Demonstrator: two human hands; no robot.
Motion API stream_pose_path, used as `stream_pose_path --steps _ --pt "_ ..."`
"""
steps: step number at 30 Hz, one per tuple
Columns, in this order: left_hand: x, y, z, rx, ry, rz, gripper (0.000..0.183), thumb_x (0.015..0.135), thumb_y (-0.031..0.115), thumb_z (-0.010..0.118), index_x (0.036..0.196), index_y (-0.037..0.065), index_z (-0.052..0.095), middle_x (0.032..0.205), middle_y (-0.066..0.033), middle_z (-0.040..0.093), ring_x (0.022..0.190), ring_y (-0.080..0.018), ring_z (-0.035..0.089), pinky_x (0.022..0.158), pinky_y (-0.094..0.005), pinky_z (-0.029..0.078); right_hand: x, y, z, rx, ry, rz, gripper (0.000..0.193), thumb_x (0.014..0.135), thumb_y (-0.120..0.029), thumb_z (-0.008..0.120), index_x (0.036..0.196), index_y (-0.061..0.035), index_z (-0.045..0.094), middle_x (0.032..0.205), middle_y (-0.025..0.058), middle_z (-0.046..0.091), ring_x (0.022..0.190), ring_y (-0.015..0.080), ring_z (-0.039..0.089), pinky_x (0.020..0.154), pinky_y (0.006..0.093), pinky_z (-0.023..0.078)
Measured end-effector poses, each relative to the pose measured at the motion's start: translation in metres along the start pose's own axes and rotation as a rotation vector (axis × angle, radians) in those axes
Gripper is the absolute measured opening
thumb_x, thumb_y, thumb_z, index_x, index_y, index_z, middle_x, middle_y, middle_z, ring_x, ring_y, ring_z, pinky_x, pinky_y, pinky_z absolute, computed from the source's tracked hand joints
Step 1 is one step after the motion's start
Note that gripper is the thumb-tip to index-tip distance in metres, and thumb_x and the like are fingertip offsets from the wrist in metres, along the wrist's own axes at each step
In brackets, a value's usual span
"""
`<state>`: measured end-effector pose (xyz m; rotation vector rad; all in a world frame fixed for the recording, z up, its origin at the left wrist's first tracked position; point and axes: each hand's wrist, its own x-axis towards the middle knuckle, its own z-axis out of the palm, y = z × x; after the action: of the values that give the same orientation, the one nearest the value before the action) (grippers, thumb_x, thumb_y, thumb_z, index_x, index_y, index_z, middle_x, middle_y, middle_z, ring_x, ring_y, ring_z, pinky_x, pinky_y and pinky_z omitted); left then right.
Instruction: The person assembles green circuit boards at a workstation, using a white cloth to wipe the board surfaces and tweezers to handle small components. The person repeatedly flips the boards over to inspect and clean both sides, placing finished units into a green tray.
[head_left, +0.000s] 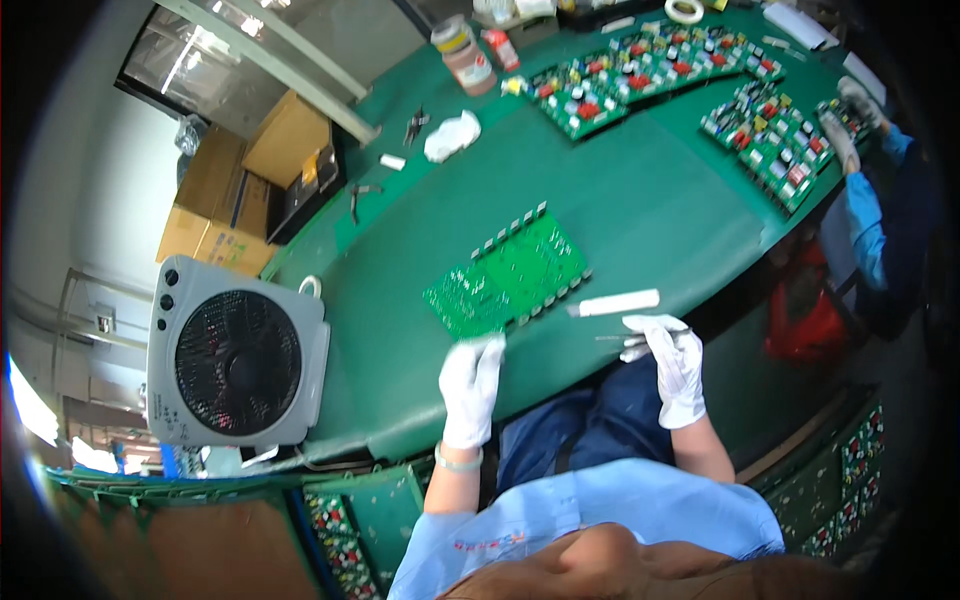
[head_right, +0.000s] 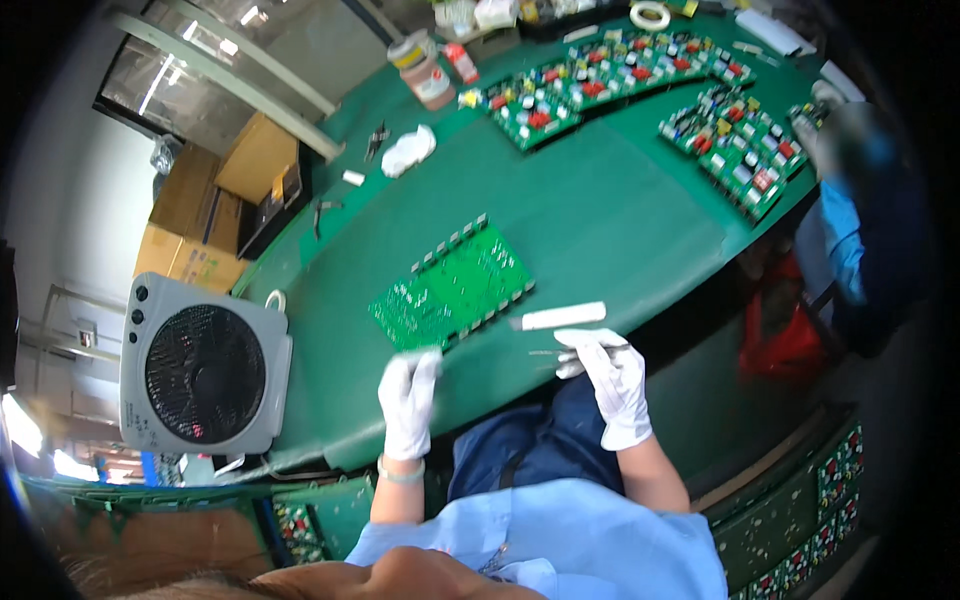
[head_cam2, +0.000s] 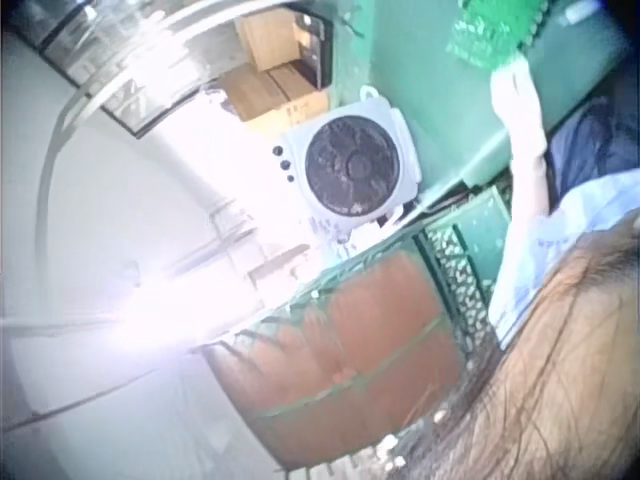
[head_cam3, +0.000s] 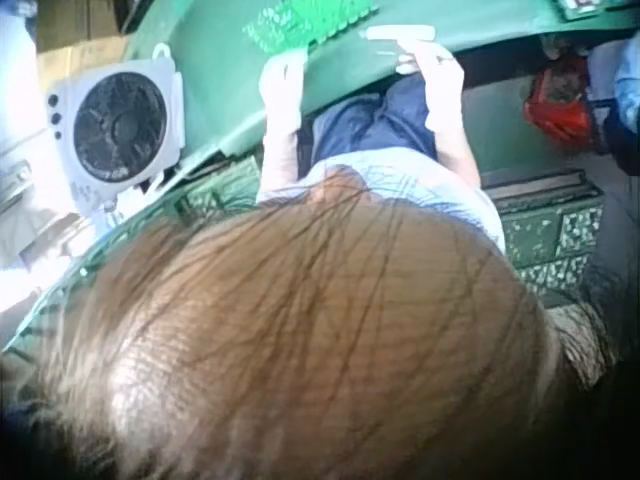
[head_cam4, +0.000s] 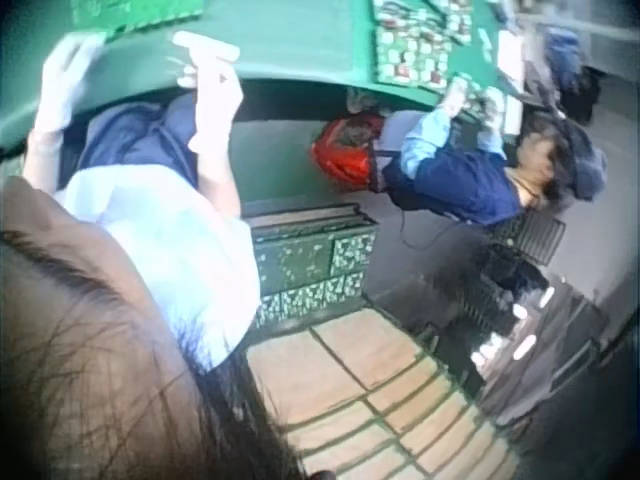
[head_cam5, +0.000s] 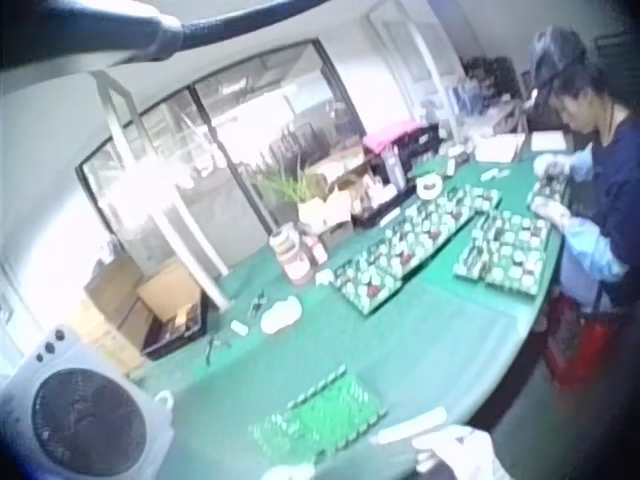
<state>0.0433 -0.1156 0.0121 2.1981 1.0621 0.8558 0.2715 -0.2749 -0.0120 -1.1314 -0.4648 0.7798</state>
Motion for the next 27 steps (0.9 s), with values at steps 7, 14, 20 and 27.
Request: stream_pose_path --steps 7,14,20,27 --pt "0.034 -0.011 0.034 0.516 0.050 0.358 0.044 0.069 0.020 0.085 0.111 0.018 0.072 0.125 -0.0119 0.063 0.124 -0.0369 0.054 0.109 -0.0507 0.037 -0.024 0.017 0.026 0.098 -0.216 0.219 0.025 0.098 -0.008 0.061 0.119 0.0022 0.069 0.094 0.0082 0.072 0.070 0.0078 0.064 0.067 0.0225 0.054" --pt "0.037 -0.022 0.041 0.492 0.187 0.486 0.026 0.071 0.017 0.082 0.096 0.021 0.078 0.106 -0.0023 0.072 0.104 -0.0251 0.063 0.109 -0.0506 0.037 -0.009 0.017 0.045 0.032 -0.266 0.109 0.022 0.091 -0.007 0.073 0.112 0.0021 0.071 0.095 0.0064 0.073 0.076 0.0090 0.065 0.071 0.0233 0.054" --pt "0.034 0.020 0.030 0.296 0.107 0.329 0.011 0.071 0.011 0.083 0.080 0.012 0.076 0.070 -0.0050 0.069 0.065 -0.0235 0.064 0.068 -0.0352 0.051 -0.003 0.028 0.071 0.263 -0.060 -0.006 0.026 0.090 -0.003 0.074 0.114 0.0050 0.069 0.097 0.0092 0.074 0.074 0.0096 0.065 0.068 0.0229 0.055" --pt "0.036 0.024 0.014 0.193 -0.007 0.058 0.014 0.081 0.011 0.080 0.084 -0.001 0.074 0.075 -0.0057 0.070 0.068 -0.0145 0.062 0.069 -0.0284 0.050 -0.001 0.042 0.084 0.235 -0.010 -0.306 0.027 0.087 0.005 0.071 0.113 0.0084 0.067 0.111 0.0166 0.070 0.092 0.0175 0.069 0.082 0.0280 0.058"
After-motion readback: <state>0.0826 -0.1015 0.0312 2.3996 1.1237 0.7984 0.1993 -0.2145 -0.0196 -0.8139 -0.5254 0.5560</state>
